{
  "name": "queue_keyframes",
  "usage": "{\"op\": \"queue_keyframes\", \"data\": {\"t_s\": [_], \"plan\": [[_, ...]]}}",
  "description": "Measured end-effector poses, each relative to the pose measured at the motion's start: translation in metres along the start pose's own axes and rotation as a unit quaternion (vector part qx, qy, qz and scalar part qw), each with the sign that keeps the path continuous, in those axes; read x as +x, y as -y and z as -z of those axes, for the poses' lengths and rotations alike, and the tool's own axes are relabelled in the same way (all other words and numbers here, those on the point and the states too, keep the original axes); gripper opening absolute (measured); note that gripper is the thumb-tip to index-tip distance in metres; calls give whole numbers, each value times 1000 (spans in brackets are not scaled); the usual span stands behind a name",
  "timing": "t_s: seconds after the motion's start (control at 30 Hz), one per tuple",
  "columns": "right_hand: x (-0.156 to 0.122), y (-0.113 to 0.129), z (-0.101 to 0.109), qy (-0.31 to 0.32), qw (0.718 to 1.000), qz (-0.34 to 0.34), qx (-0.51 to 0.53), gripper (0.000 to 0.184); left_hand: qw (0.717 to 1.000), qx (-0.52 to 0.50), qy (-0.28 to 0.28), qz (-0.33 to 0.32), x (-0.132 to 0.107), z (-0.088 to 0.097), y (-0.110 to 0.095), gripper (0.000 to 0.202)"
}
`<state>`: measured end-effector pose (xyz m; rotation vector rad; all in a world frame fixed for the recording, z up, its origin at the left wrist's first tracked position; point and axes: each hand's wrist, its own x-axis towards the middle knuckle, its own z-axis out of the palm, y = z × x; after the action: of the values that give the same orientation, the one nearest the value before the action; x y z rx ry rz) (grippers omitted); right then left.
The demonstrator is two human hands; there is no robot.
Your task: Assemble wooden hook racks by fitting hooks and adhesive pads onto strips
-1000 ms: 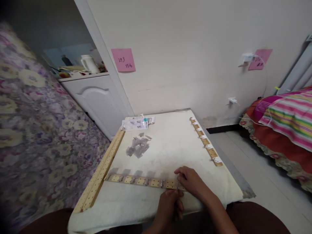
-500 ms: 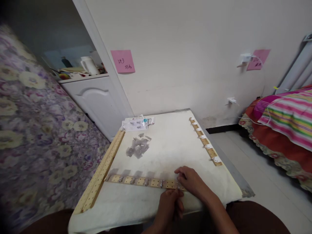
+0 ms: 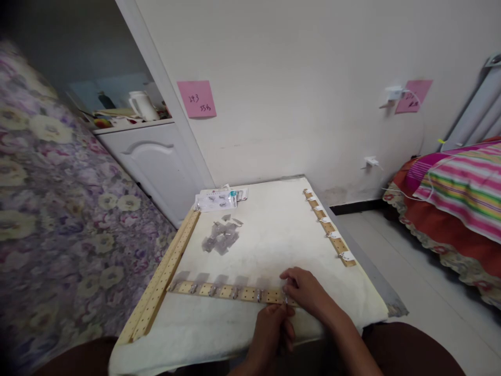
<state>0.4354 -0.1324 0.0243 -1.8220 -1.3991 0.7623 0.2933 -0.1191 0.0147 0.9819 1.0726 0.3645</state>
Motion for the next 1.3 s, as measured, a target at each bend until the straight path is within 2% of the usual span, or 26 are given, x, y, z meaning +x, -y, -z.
{"op": "queue_keyframes", "data": {"t_s": [0.4, 0.63, 1.3], "plan": [[1, 1, -1, -5, 1000, -1, 1, 26, 1000, 16, -1, -6, -1, -1, -2, 29], [2, 0, -2, -5, 1000, 1, 0, 26, 1000, 21, 1, 4, 1, -1, -4, 16], [3, -4, 3, 13, 1000, 23, 17, 31, 1000, 21, 0, -15, -1, -2, -4, 21]]}}
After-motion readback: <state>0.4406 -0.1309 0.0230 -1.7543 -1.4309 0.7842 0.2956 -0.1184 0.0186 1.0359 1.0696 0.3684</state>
